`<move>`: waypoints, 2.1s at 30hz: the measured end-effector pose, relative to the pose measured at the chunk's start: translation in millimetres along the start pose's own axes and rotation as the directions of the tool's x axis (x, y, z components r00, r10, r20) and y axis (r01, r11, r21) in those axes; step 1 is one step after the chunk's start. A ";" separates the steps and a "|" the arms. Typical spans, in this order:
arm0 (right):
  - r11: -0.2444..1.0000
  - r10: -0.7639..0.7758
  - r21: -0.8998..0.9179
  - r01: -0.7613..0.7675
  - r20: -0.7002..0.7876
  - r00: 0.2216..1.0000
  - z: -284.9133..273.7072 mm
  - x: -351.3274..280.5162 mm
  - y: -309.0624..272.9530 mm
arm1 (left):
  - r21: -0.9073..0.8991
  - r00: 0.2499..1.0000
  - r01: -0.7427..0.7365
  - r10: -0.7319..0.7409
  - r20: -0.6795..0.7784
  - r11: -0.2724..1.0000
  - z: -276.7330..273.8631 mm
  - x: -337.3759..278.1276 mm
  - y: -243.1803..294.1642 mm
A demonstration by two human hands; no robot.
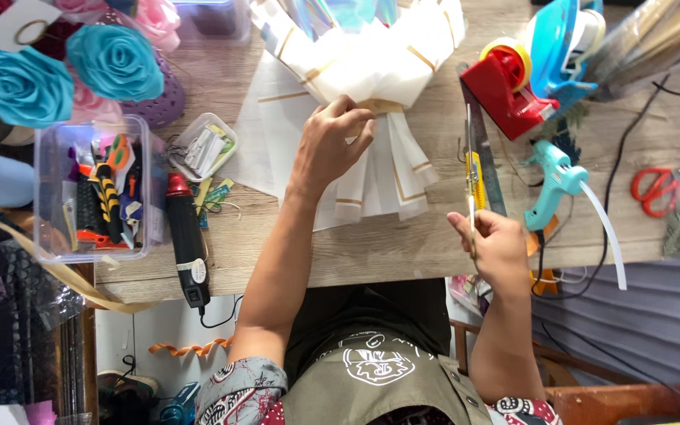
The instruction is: The person wraps a bouquet of artificial flowers with white paper and a gold ribbon. They use a hot glue gun to secure the ribbon around the base of the bouquet and then use scissors to cut the ribbon to the desired length.
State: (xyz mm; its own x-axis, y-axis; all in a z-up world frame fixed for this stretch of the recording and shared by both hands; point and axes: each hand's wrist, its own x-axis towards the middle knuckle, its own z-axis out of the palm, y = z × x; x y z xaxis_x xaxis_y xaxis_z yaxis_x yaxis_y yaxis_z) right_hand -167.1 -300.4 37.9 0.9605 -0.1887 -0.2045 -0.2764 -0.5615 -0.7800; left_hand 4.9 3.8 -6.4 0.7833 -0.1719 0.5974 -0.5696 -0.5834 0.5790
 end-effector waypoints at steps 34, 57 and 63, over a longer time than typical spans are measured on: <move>0.945 -0.327 0.013 0.326 0.041 0.944 6.2 120.3 -53.9 | -0.105 0.778 0.626 -0.610 0.150 0.773 -23.2 -22.8 -64.1; 0.652 -0.374 0.727 0.213 0.065 0.925 75.0 185.6 -50.0 | -0.788 0.626 0.583 -0.727 0.281 0.197 14.8 -16.1 -33.1; 0.458 -0.468 0.856 0.240 0.002 0.884 89.7 191.3 -38.8 | -0.810 0.760 0.491 -0.613 0.217 0.321 5.5 -20.4 -32.6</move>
State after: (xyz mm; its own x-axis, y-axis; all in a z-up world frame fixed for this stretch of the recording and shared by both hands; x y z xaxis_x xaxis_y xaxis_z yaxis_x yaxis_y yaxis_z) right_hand 30.3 -242.4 -24.0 0.9782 0.0978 0.1830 0.1320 0.3873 -0.9124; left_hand 8.8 21.9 -40.5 0.9983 0.0547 -0.0216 -0.0002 0.3714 0.9285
